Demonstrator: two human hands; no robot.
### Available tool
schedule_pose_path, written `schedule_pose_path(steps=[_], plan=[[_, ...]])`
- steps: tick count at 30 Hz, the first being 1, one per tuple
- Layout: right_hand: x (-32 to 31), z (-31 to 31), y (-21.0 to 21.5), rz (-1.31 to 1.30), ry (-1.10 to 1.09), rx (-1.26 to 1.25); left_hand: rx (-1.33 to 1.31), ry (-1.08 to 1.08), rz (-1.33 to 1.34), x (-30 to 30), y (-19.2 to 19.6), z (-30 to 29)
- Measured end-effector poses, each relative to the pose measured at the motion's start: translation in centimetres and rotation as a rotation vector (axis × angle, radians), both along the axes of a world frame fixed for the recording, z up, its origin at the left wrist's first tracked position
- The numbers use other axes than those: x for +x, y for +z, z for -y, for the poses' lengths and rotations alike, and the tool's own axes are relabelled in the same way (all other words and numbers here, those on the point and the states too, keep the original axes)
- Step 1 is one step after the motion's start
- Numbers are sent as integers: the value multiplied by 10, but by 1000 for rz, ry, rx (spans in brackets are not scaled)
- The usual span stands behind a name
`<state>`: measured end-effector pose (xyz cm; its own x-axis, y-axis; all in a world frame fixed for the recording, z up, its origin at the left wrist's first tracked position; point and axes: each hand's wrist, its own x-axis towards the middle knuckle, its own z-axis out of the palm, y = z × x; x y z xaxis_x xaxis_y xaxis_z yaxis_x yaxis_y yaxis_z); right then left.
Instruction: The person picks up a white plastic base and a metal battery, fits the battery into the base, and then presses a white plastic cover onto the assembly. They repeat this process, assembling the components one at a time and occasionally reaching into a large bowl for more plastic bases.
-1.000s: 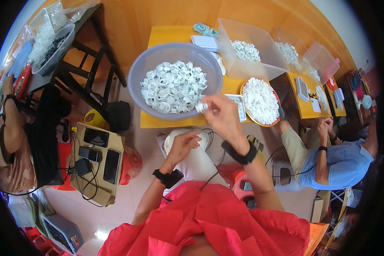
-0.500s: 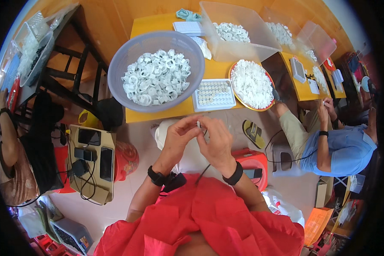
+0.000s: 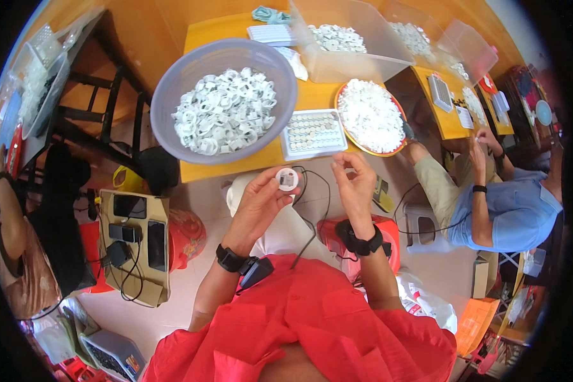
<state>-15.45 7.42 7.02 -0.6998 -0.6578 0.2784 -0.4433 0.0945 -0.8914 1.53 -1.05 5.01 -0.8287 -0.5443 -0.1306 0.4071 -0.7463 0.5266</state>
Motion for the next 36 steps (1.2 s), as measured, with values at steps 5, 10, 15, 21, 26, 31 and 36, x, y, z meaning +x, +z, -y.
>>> schedule_pose_path(steps=[5, 10, 15, 21, 26, 31, 36], plan=[[-31, 18, -19, -221, -50, -2, -9, 8, 0, 6, -6, 1], [-47, 39, -18, -231, -66, 37, 8, 37, 2, 8, -5, 1], [-54, 51, -21, -341, -86, 138, 13, 34, 13, 10, -6, 3], [-58, 57, -30, -475, -112, 217, 14, 25, 27, 10, -6, 5], [-56, 60, -30, -455, -74, 209, 18, 43, 35, 11, -9, 7], [-58, 58, -32, -432, -39, 58, -26, 67, 69, 10, 0, 8], [-22, 35, 0, 19, -1, -42, -62, 42, 81, 10, 7, 9]])
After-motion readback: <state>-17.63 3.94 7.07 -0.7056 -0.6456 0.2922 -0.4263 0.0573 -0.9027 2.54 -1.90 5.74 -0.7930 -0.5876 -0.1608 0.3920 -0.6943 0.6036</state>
